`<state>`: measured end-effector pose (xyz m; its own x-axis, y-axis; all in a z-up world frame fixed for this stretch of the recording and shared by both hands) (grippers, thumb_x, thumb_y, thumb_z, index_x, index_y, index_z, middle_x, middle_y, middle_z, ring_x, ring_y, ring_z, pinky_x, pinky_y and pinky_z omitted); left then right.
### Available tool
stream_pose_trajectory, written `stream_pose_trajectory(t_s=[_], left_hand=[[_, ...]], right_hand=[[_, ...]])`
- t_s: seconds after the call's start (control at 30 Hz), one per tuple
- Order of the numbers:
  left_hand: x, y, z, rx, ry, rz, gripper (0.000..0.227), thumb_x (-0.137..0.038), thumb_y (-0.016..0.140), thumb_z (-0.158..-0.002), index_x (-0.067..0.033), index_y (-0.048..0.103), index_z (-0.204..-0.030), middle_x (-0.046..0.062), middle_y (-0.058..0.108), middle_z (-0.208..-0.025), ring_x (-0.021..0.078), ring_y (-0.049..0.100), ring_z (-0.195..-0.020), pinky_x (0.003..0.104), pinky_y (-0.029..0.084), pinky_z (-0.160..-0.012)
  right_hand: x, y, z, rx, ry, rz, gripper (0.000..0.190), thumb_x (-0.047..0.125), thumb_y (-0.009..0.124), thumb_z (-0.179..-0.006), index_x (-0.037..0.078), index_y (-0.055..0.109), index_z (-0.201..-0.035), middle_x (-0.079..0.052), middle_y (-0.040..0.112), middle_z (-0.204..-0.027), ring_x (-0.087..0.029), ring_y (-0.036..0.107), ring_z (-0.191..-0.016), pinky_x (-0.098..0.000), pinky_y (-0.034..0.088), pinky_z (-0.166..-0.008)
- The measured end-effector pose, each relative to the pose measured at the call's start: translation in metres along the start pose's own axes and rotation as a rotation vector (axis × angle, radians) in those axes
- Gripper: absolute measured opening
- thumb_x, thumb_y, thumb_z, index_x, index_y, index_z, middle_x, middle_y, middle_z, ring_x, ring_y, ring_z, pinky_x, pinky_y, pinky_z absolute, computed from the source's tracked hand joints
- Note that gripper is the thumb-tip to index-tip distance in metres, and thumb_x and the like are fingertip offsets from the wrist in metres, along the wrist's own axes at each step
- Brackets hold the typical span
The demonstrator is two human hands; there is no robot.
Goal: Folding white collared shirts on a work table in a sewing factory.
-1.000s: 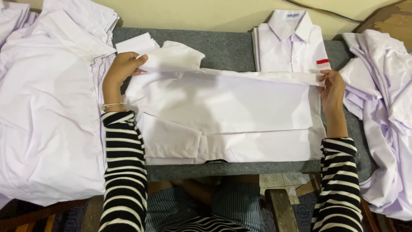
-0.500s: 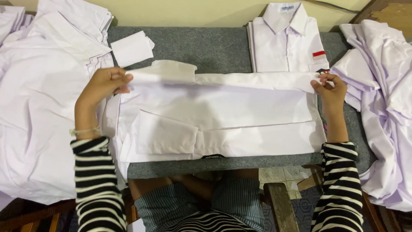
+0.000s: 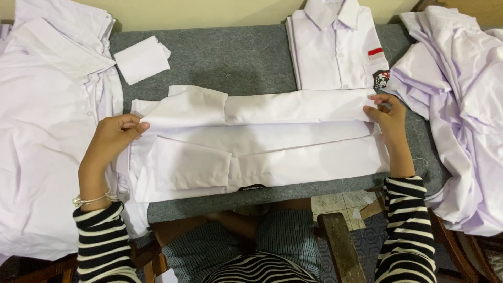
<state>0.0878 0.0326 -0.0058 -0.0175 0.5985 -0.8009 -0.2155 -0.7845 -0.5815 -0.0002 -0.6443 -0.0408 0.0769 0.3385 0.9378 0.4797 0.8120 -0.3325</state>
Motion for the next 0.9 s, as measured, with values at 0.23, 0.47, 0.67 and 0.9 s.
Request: stream_pose_trajectory(t_s=[0.23, 0.47, 0.67, 0.9], left_hand=[[-0.019, 0.001, 0.013, -0.038, -0.026, -0.109, 0.028, -0.032, 0.068, -0.099, -0.0046, 0.074, -0.100, 0.001, 0.072, -0.097, 0.0134, 0.062, -0.093, 0.027, 0.043, -0.083], [-0.021, 0.002, 0.023, -0.017, -0.058, -0.081, 0.030, -0.035, 0.069, -0.098, -0.0062, 0.074, -0.094, 0.001, 0.071, -0.098, 0.0134, 0.062, -0.092, 0.027, 0.043, -0.084], [-0.034, 0.007, 0.027, -0.023, -0.059, -0.169, 0.035, -0.039, 0.067, -0.095, -0.0139, 0.070, -0.119, 0.007, 0.074, -0.094, 0.0177, 0.067, -0.094, 0.030, 0.046, -0.086], [-0.035, 0.001, 0.027, -0.157, -0.024, -0.141, 0.036, -0.035, 0.052, -0.107, -0.0095, 0.069, -0.125, 0.022, 0.070, -0.116, 0.0419, 0.070, -0.096, 0.052, 0.054, -0.085]], right_hand=[[-0.004, -0.002, 0.003, 0.029, 0.029, 0.080, 0.025, 0.011, 0.078, -0.092, 0.015, 0.065, -0.114, 0.004, 0.050, -0.106, -0.005, 0.046, -0.079, -0.0190, 0.046, -0.076], [0.017, 0.004, 0.011, 0.063, -0.010, 0.279, 0.025, 0.007, 0.072, -0.095, 0.013, 0.065, -0.119, -0.001, 0.045, -0.111, -0.010, 0.040, -0.076, -0.0253, 0.041, -0.076], [0.011, 0.024, 0.009, 0.074, -0.220, 0.850, 0.041, 0.001, 0.066, -0.090, 0.010, 0.061, -0.129, -0.015, 0.043, -0.125, -0.035, 0.044, -0.103, -0.0525, 0.041, -0.088], [0.085, 0.155, 0.047, 0.369, -0.382, 0.405, 0.028, 0.003, 0.067, -0.095, 0.002, 0.064, -0.124, -0.024, 0.068, -0.110, -0.040, 0.067, -0.102, -0.0469, 0.055, -0.081]])
Point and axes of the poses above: each hand's wrist, its own z-axis away from the middle knuckle, its own y-axis out of the palm, x = y × z, the point moved 4 cm from there along -z, towards the middle knuckle
